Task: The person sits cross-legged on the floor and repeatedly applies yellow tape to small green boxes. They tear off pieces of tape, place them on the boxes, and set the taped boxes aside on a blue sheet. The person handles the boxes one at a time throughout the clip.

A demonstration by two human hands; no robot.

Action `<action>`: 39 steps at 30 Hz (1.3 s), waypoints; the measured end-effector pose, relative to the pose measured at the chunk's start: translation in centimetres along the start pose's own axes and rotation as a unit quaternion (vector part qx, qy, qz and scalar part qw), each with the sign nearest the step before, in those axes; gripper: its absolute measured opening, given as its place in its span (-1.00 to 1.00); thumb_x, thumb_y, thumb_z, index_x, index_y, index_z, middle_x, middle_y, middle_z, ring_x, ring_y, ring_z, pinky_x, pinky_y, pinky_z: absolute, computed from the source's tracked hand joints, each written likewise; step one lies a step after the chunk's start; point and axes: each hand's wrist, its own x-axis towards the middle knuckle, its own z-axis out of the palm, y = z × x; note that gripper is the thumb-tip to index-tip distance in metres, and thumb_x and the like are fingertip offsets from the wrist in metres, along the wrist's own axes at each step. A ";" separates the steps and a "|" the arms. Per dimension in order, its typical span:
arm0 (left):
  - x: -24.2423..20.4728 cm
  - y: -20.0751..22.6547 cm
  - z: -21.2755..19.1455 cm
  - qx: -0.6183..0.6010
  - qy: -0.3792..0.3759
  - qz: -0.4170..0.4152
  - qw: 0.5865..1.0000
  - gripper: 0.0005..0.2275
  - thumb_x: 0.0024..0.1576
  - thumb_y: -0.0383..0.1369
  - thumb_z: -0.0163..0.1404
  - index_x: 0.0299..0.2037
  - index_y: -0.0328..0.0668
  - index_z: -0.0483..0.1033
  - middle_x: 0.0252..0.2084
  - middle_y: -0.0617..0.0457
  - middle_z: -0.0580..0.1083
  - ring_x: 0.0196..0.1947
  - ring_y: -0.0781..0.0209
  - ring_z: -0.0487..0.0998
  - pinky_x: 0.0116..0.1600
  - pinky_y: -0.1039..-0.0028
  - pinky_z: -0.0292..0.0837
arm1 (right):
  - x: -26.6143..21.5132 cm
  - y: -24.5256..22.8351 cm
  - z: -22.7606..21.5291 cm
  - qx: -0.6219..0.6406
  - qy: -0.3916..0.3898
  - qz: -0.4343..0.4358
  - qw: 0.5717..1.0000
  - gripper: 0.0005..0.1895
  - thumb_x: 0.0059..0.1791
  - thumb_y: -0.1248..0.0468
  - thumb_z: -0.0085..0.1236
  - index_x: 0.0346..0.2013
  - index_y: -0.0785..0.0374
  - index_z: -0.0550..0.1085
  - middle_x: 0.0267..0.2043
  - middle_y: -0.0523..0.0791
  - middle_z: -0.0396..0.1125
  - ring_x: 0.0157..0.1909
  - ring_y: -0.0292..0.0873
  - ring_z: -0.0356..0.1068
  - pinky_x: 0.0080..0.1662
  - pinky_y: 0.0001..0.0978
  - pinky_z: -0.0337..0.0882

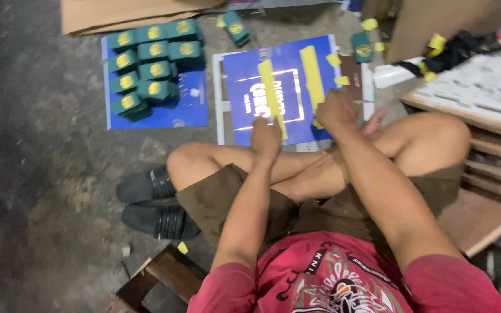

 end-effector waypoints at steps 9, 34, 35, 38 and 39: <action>0.6 -0.1 -12.9 0.072 -0.151 0.062 0.984 -0.56 0.27 -0.01 -0.10 0.04 -0.23 0.56 -0.05 -0.30 0.57 0.12 -0.40 0.60 0.18 -0.15 0.50 | -1.4 -3.9 -0.7 0.098 0.042 -0.126 0.986 -0.55 0.07 0.19 0.25 0.18 0.41 0.51 0.07 0.12 0.28 0.15 0.25 0.40 0.06 0.20 0.48; 20.5 -5.8 -10.6 -0.719 0.031 -0.164 0.674 -0.43 0.27 -0.43 0.03 0.48 -0.43 0.15 0.45 -0.33 0.29 0.47 -0.17 0.29 0.55 0.07 0.15 | 15.0 -30.1 4.7 0.164 -0.093 -0.332 0.924 -0.02 -0.27 0.40 0.53 0.43 0.28 0.30 0.33 0.17 0.28 0.38 0.35 0.27 0.36 0.20 0.31; 20.4 -5.2 -11.0 -0.720 0.031 -0.166 0.673 -0.43 0.27 -0.43 0.03 0.48 -0.43 0.15 0.45 -0.33 0.29 0.47 -0.17 0.29 0.55 0.07 0.15 | 15.4 -30.2 4.8 0.163 -0.095 -0.330 0.925 -0.02 -0.27 0.40 0.53 0.43 0.28 0.30 0.33 0.17 0.28 0.38 0.35 0.27 0.36 0.20 0.31; 20.8 -4.3 -11.3 -0.737 0.016 -0.145 0.660 -0.44 0.30 -0.46 -0.10 0.52 -0.44 0.06 0.55 -0.34 0.13 0.57 -0.18 0.12 0.61 -0.01 -0.02 | 16.9 -30.4 4.9 0.154 -0.124 -0.305 0.932 -0.02 -0.19 0.35 0.51 0.48 0.20 0.24 0.32 0.15 0.30 0.38 0.31 0.28 0.35 0.22 0.32; 21.1 -4.7 -10.7 -0.745 0.015 -0.136 0.653 -0.42 0.30 -0.43 -0.08 0.53 -0.40 0.05 0.56 -0.33 0.13 0.57 -0.18 0.12 0.61 -0.01 -0.03 | 17.2 -30.4 5.0 0.136 -0.134 -0.302 0.934 -0.04 -0.19 0.34 0.51 0.46 0.18 0.27 0.31 0.17 0.31 0.37 0.35 0.27 0.35 0.27 0.30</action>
